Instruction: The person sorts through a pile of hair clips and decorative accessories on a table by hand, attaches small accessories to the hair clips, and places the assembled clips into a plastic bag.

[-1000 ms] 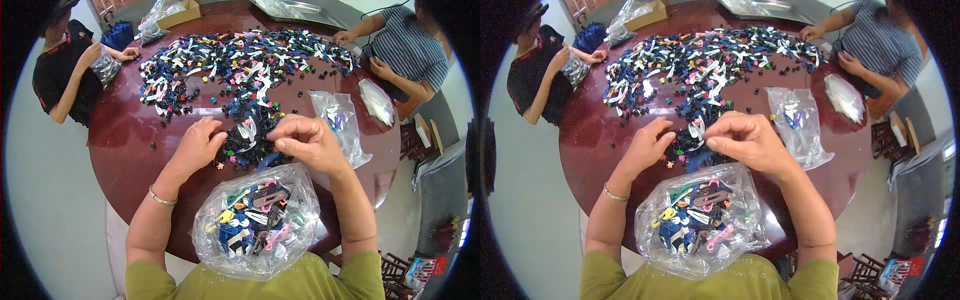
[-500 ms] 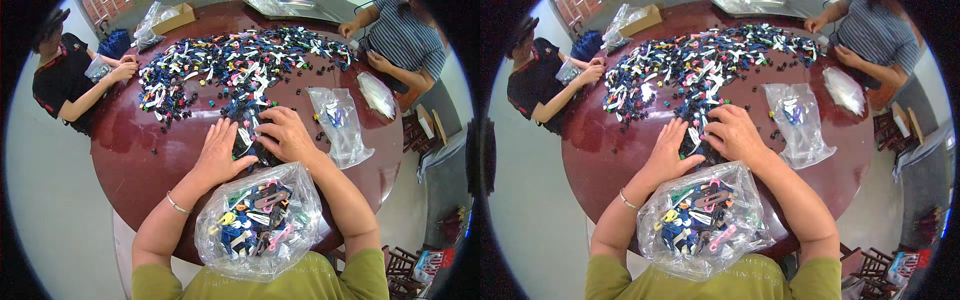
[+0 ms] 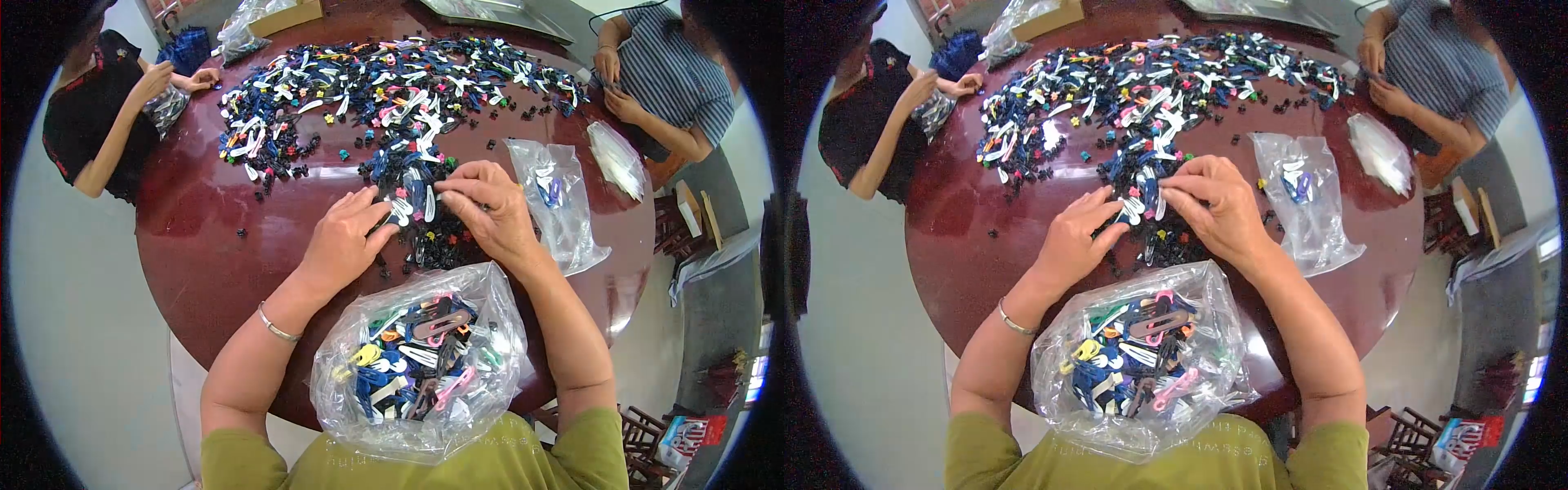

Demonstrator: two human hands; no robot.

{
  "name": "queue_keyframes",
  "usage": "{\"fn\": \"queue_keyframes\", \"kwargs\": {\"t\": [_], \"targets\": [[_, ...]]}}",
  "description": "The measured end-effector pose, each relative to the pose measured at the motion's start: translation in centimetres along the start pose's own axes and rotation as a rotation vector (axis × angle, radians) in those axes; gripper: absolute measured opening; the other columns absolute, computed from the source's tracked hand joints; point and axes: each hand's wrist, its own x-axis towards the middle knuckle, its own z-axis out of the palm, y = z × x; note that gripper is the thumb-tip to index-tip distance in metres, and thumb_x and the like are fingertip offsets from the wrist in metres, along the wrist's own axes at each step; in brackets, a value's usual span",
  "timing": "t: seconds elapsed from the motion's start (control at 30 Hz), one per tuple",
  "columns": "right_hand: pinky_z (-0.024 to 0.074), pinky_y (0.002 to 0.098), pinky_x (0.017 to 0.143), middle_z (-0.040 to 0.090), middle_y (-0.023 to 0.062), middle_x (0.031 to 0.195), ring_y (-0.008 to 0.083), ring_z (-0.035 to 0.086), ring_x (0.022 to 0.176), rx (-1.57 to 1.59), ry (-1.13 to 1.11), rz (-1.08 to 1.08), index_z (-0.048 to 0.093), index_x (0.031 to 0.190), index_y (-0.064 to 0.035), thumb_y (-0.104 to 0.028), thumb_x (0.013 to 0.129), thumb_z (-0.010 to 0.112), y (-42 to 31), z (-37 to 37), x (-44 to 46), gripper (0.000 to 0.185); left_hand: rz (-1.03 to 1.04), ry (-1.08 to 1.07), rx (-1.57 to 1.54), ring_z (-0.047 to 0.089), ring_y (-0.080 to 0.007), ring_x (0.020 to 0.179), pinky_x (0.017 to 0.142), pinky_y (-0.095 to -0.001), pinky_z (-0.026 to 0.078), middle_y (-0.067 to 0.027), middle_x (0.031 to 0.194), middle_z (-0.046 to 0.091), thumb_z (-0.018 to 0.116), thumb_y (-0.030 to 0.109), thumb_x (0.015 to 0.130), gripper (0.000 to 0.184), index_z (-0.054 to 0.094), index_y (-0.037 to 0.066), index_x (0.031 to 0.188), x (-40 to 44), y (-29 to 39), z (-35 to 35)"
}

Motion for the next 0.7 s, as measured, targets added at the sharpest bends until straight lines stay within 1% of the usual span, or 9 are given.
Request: {"fn": "queue_keyframes", "kwargs": {"t": [0.03, 0.13, 0.17, 0.27, 0.37, 0.47, 0.5, 0.63, 0.7], "targets": [[0.0459, 0.0305, 0.071, 0.063, 0.0077, 0.084, 0.0195, 0.059, 0.081, 0.071, 0.009, 0.042, 0.071, 0.089, -0.0033, -0.010, 0.081, 0.068, -0.3, -0.3, 0.1, 0.012, -0.011, 0.023, -0.012, 0.059, -0.0385, 0.102, 0.094, -0.0438, 0.045, -0.0244, 0.109, 0.061, 0.070, 0.016, 0.077, 0.028, 0.065, 0.000, 0.099, 0.0, -0.1, 0.1], [0.0456, 0.0282, 0.068, 0.064, 0.0057, 0.080, 0.0142, 0.058, 0.078, 0.294, -0.034, 0.346, 0.070, 0.090, -0.0020, -0.012, 0.085, 0.066, -1.2, -1.0, 0.3, 0.012, -0.049, 0.062, -0.072, 0.062, -0.0352, 0.098, 0.091, -0.0398, 0.047, -0.0222, 0.104, 0.064, 0.070, 0.015, 0.076, 0.022, 0.067, 0.001, 0.093, 0.1, -0.2, 0.3], [0.0433, 0.0210, 0.067, 0.062, -0.0012, 0.085, 0.0060, 0.054, 0.077, 0.326, -0.065, 0.438, 0.069, 0.097, -0.0032, -0.014, 0.090, 0.062, -0.8, -1.1, 0.1, 0.015, -0.063, 0.069, -0.095, 0.063, -0.0339, 0.097, 0.089, -0.0383, 0.048, -0.0215, 0.103, 0.065, 0.070, 0.014, 0.076, 0.021, 0.067, 0.000, 0.091, 0.2, -0.3, 0.3], [0.0459, 0.0201, 0.066, 0.063, -0.0003, 0.080, 0.0061, 0.057, 0.072, 0.643, -0.015, 0.678, 0.068, 0.096, -0.0036, -0.015, 0.088, 0.065, -0.5, -1.1, -0.1, 0.015, -0.300, 0.018, -0.383, 0.063, -0.0216, 0.100, 0.087, -0.0325, 0.047, -0.0169, 0.109, 0.066, 0.068, 0.011, 0.080, 0.017, 0.067, -0.001, 0.092, 0.2, -0.2, 0.0], [0.0476, 0.0187, 0.064, 0.067, 0.0040, 0.081, 0.0072, 0.059, 0.069, 0.711, -0.002, 0.626, 0.067, 0.097, -0.0004, -0.009, 0.085, 0.067, -2.9, -2.8, 0.5, 0.015, -0.381, 0.037, -0.441, 0.066, -0.0242, 0.092, 0.080, -0.0318, 0.049, -0.0170, 0.103, 0.067, 0.067, 0.011, 0.080, 0.017, 0.065, -0.003, 0.090, 0.5, 0.2, -0.4], [0.0486, 0.0198, 0.066, 0.068, 0.0061, 0.084, 0.0083, 0.061, 0.073, 0.929, -0.319, 0.529, 0.067, 0.097, 0.0011, -0.008, 0.086, 0.065, -5.3, -5.8, 0.3, 0.015, -0.391, -0.002, -0.506, 0.062, -0.0177, 0.098, 0.086, -0.0301, 0.047, -0.0159, 0.109, 0.066, 0.064, 0.011, 0.084, 0.018, 0.065, -0.005, 0.092, 0.6, 0.1, -0.5], [0.0488, 0.0201, 0.066, 0.068, 0.0061, 0.087, 0.0084, 0.062, 0.076, 0.976, -0.340, 0.368, 0.066, 0.099, 0.0013, -0.007, 0.087, 0.064, -5.4, -5.5, 0.0, 0.015, -0.381, -0.001, -0.495, 0.062, -0.0187, 0.100, 0.087, -0.0306, 0.046, -0.0161, 0.110, 0.065, 0.064, 0.011, 0.084, 0.018, 0.065, -0.004, 0.093, 0.6, 0.1, -0.5], [0.0472, 0.0194, 0.063, 0.067, 0.0021, 0.084, 0.0057, 0.060, 0.075, 0.588, -0.162, 0.471, 0.067, 0.101, 0.0009, -0.009, 0.086, 0.066, -2.8, -2.8, -0.3, 0.018, -0.282, -0.004, -0.410, 0.058, -0.0234, 0.110, 0.094, -0.0329, 0.043, -0.0167, 0.115, 0.063, 0.063, 0.011, 0.085, 0.018, 0.065, -0.004, 0.095, 0.1, -0.2, 0.1], [0.0478, 0.0200, 0.067, 0.067, 0.0019, 0.086, 0.0054, 0.059, 0.077, 0.531, -0.296, 0.500, 0.067, 0.101, 0.0004, -0.007, 0.086, 0.064, -1.7, -1.9, -0.6, 0.017, -0.219, -0.022, -0.383, 0.052, -0.0300, 0.120, 0.100, -0.0370, 0.039, -0.0180, 0.120, 0.060, 0.063, 0.012, 0.085, 0.019, 0.065, -0.002, 0.098, 0.1, -0.4, 0.1]]}}
